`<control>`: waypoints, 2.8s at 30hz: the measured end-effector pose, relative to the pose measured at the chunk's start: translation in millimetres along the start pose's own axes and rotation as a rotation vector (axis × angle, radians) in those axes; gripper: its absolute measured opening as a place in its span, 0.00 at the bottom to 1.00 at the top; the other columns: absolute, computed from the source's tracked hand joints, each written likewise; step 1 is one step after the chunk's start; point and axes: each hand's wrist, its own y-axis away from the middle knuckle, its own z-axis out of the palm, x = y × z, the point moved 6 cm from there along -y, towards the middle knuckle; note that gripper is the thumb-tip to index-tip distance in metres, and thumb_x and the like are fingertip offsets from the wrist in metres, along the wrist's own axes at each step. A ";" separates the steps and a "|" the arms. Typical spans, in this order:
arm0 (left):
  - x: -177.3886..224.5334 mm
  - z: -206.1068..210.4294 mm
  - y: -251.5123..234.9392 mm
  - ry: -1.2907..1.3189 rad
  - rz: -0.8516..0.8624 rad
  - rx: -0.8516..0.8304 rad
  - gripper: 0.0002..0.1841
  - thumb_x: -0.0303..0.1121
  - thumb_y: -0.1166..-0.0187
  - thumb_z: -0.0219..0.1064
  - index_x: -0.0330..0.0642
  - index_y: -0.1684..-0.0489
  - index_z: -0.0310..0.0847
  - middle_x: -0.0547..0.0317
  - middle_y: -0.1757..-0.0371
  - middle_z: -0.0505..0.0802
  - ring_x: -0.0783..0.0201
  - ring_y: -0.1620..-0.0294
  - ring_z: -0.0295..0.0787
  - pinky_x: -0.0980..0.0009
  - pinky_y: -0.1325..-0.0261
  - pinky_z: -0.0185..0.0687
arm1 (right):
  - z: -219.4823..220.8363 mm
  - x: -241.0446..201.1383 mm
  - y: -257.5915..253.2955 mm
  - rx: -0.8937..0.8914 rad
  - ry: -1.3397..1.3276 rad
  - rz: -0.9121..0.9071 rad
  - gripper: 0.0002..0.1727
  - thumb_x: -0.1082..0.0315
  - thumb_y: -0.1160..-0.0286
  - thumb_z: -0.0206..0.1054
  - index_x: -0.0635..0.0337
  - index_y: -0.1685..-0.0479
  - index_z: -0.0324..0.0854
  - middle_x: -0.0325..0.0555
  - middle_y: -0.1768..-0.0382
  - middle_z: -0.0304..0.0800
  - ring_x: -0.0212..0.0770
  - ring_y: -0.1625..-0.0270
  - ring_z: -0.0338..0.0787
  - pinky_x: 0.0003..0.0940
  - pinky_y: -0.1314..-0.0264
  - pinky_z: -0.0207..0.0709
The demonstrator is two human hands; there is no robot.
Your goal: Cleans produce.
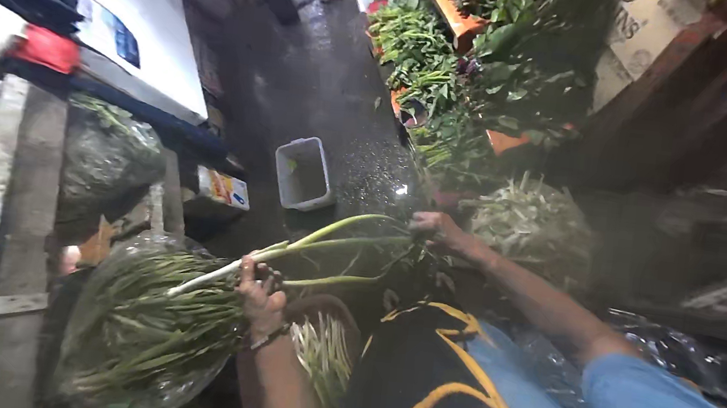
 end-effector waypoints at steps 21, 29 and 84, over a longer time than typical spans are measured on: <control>-62.4 49.0 76.4 -0.777 0.515 -0.638 0.14 0.25 0.17 0.64 0.32 0.38 0.83 0.38 0.42 0.90 0.44 0.46 0.90 0.48 0.40 0.85 | 0.0 -91.7 -60.7 -0.272 -0.204 -0.173 0.44 0.66 0.29 0.74 0.66 0.12 0.58 0.55 0.21 0.76 0.32 0.59 0.91 0.32 0.57 0.88; -31.3 99.4 84.7 -0.601 0.611 -0.506 0.10 0.25 0.24 0.66 0.27 0.52 0.89 0.41 0.57 0.94 0.50 0.55 0.93 0.55 0.45 0.86 | 11.4 -213.7 -124.7 -0.563 0.119 -0.428 0.12 0.67 0.18 0.65 0.67 0.46 0.84 0.43 0.62 0.89 0.25 0.60 0.87 0.24 0.52 0.83; -59.8 116.6 61.4 -0.644 0.364 -0.932 0.12 0.27 0.18 0.63 0.27 0.50 0.88 0.54 0.52 0.95 0.75 0.52 0.91 0.76 0.42 0.86 | -228.0 -48.2 187.2 0.820 -0.467 -0.179 0.05 0.65 0.22 0.70 0.50 0.56 0.91 0.36 0.64 0.93 0.35 0.65 0.93 0.33 0.61 0.91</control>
